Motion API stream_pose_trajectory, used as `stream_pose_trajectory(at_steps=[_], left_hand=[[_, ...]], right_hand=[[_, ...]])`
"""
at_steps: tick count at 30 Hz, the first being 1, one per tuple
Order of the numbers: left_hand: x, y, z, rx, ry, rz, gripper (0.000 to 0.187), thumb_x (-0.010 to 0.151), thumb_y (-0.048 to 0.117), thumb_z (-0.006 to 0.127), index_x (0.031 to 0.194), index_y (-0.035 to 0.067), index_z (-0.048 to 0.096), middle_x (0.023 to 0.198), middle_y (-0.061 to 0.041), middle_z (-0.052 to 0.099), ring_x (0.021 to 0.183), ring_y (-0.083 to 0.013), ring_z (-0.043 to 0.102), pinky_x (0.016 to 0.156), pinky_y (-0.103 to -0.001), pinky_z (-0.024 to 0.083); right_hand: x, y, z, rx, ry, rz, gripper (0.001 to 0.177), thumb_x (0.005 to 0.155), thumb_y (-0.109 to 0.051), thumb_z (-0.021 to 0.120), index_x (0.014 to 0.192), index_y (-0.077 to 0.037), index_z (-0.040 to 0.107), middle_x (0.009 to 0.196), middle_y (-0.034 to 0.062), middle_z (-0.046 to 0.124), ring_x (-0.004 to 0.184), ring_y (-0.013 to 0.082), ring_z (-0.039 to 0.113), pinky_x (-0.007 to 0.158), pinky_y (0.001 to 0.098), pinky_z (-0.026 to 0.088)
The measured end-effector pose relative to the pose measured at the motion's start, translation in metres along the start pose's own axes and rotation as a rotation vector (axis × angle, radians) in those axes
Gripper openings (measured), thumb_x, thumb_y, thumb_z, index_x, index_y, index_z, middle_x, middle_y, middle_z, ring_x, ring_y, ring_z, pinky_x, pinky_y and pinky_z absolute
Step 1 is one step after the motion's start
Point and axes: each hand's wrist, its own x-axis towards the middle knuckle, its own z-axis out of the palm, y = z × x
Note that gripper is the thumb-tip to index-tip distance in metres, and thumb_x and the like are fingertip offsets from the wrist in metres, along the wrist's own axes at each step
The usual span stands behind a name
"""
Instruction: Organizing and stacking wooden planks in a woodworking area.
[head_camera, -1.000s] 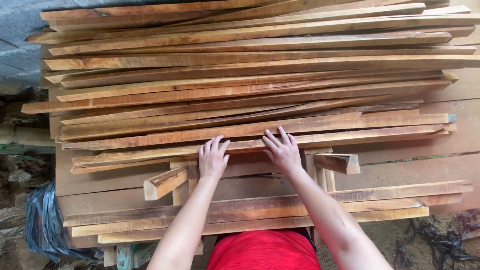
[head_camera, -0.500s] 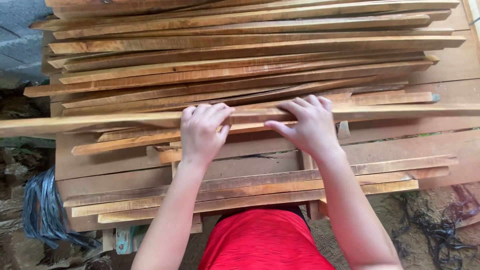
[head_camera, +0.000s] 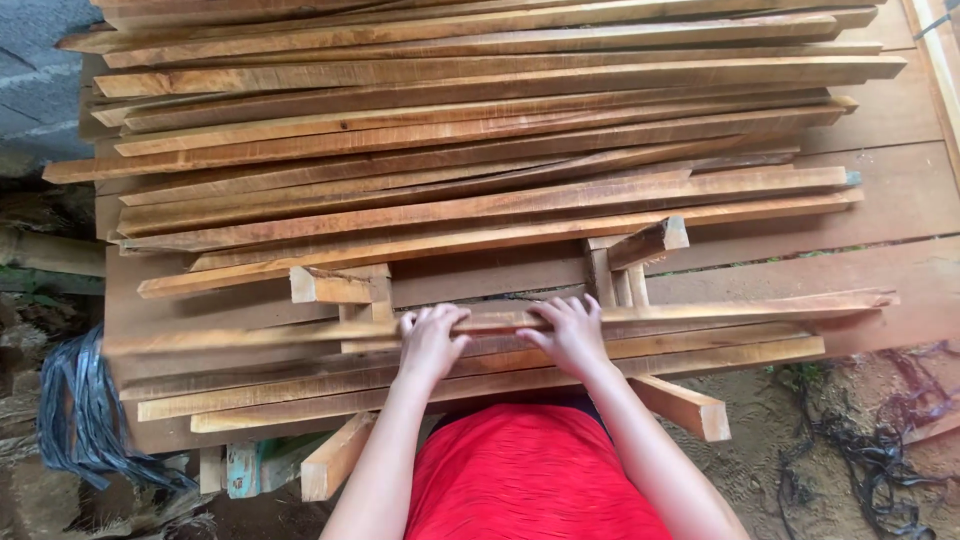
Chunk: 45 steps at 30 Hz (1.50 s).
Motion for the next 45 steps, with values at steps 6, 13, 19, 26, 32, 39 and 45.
stream_pose_trajectory(at_steps=[6,13,19,26,32,39,45], left_hand=[[0.042,-0.010,0.019,0.042,0.124,-0.044,0.046,0.082,0.026,0.082,0.127,0.024,0.069,0.130,0.003,0.063,0.131,-0.0166,0.050,0.116,-0.042,0.026],[0.035,-0.039,0.047,0.021,0.248,-0.062,0.045,0.089,0.031,0.077,0.131,0.017,0.065,0.138,-0.002,0.057,0.137,-0.0224,0.043,0.119,-0.045,0.025],[-0.041,0.002,0.050,0.117,-0.043,0.073,0.070,0.090,0.045,0.074,0.145,0.010,0.050,0.153,-0.008,0.044,0.146,-0.0282,0.034,0.122,-0.046,0.028],[-0.064,-0.015,0.097,0.239,0.015,0.211,0.092,0.082,0.031,0.082,0.157,0.010,0.032,0.166,-0.009,0.022,0.152,-0.0352,0.020,0.123,-0.048,0.022],[-0.066,-0.014,0.096,0.247,0.028,0.223,0.091,0.079,0.030,0.083,0.154,0.011,0.036,0.163,-0.010,0.027,0.149,-0.0359,0.025,0.122,-0.048,0.026],[-0.068,-0.013,0.108,0.265,0.196,0.287,0.089,0.077,0.035,0.083,0.151,0.007,0.042,0.153,-0.013,0.039,0.140,-0.0351,0.035,0.119,-0.047,0.030],[-0.065,-0.011,0.104,0.269,0.142,0.263,0.087,0.078,0.039,0.082,0.149,0.007,0.043,0.152,-0.010,0.041,0.139,-0.0338,0.036,0.117,-0.047,0.032]], right_hand=[[0.044,0.015,0.031,-0.055,0.089,-0.018,0.052,0.079,-0.054,0.076,0.117,-0.020,0.073,0.115,0.0009,0.070,0.118,0.0266,0.059,0.116,0.0605,0.024],[0.056,0.027,0.055,-0.125,-0.084,-0.134,0.057,0.083,-0.051,0.073,0.128,-0.017,0.066,0.126,0.0084,0.065,0.120,0.0316,0.056,0.111,0.0584,0.028],[0.063,0.023,0.049,-0.134,-0.124,-0.234,0.048,0.091,-0.050,0.068,0.128,-0.019,0.068,0.117,0.0053,0.069,0.113,0.0279,0.061,0.106,0.0485,0.041],[0.068,0.023,0.049,-0.089,-0.094,-0.302,0.045,0.092,-0.047,0.068,0.126,-0.018,0.070,0.114,0.0055,0.070,0.108,0.0274,0.062,0.094,0.0428,0.045],[0.060,0.020,0.051,-0.037,-0.150,-0.237,0.045,0.092,-0.046,0.066,0.126,-0.017,0.070,0.117,0.0064,0.071,0.113,0.0273,0.062,0.100,0.0445,0.042],[0.018,0.017,0.060,0.045,-0.203,-0.172,0.044,0.094,-0.048,0.063,0.124,-0.016,0.070,0.122,0.0081,0.071,0.117,0.0287,0.062,0.103,0.0456,0.040],[0.028,0.014,0.049,0.028,-0.298,-0.115,0.046,0.093,-0.050,0.063,0.125,-0.017,0.069,0.122,0.0075,0.071,0.119,0.0284,0.062,0.101,0.0456,0.042]])
